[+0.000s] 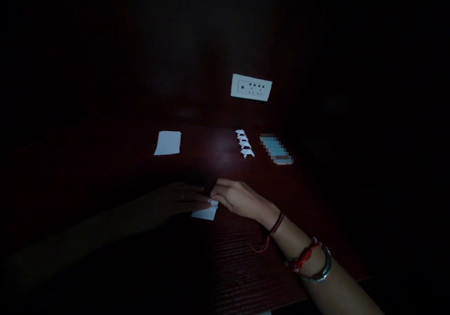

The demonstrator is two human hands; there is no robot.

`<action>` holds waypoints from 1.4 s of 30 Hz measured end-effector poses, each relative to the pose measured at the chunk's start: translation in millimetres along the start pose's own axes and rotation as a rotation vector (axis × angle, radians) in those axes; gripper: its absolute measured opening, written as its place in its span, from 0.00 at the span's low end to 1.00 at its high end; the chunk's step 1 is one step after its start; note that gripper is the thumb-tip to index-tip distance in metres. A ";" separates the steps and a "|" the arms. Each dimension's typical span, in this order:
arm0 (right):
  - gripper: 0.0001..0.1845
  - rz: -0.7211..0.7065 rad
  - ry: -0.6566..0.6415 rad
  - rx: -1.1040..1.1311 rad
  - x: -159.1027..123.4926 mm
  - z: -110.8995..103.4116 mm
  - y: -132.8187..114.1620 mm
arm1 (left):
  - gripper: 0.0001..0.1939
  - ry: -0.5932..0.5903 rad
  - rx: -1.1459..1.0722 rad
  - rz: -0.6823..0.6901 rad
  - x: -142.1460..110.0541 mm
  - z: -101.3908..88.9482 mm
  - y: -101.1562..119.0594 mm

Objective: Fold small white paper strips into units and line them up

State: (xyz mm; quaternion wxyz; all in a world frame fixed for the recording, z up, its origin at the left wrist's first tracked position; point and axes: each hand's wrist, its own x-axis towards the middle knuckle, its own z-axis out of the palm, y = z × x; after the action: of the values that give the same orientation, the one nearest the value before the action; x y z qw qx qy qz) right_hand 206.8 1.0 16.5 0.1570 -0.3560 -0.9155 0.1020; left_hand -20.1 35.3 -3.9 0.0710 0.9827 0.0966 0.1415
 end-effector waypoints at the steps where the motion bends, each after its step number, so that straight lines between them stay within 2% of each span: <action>1: 0.14 0.009 0.002 -0.010 0.5 0.7 0.2 | 0.25 -0.005 0.008 -0.001 0.2 0.2 -0.1; 6: 0.11 0.051 0.000 -0.007 3.2 3.8 0.9 | 0.24 -0.021 0.032 0.006 0.9 2.7 -3.5; 12: 0.08 0.094 0.045 0.051 6.6 6.8 1.8 | 0.24 0.041 -0.014 0.003 2.4 6.4 -4.3; 18: 0.07 0.133 0.059 0.053 9.2 9.8 3.1 | 0.19 0.074 -0.108 -0.144 1.7 14.9 -3.9; 23: 0.07 0.150 0.046 0.055 10.1 10.3 3.9 | 0.25 0.064 -0.041 -0.044 -1.6 13.1 -6.6; 29: 0.09 0.164 0.001 0.011 7.5 8.1 3.1 | 0.28 0.020 0.106 -0.017 -4.4 3.8 -4.2; 33: 0.09 0.184 -0.010 -0.010 6.7 6.9 1.3 | 0.27 0.042 0.121 -0.003 -4.1 0.7 -1.7; 38: 0.09 0.207 -0.022 -0.005 8.3 5.4 -2.1 | 0.27 0.073 0.075 -0.005 -5.7 6.8 -5.5; 42: 0.09 0.233 -0.018 -0.010 10.1 4.7 -3.8 | 0.24 0.106 0.069 -0.022 -5.9 9.6 -5.5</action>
State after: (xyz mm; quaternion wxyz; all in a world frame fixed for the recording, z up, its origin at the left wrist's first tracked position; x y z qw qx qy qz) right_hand 195.7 4.7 15.4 0.1343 -0.4600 -0.8697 0.1182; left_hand -23.9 38.3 -15.4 0.0335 0.9746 0.1158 0.1890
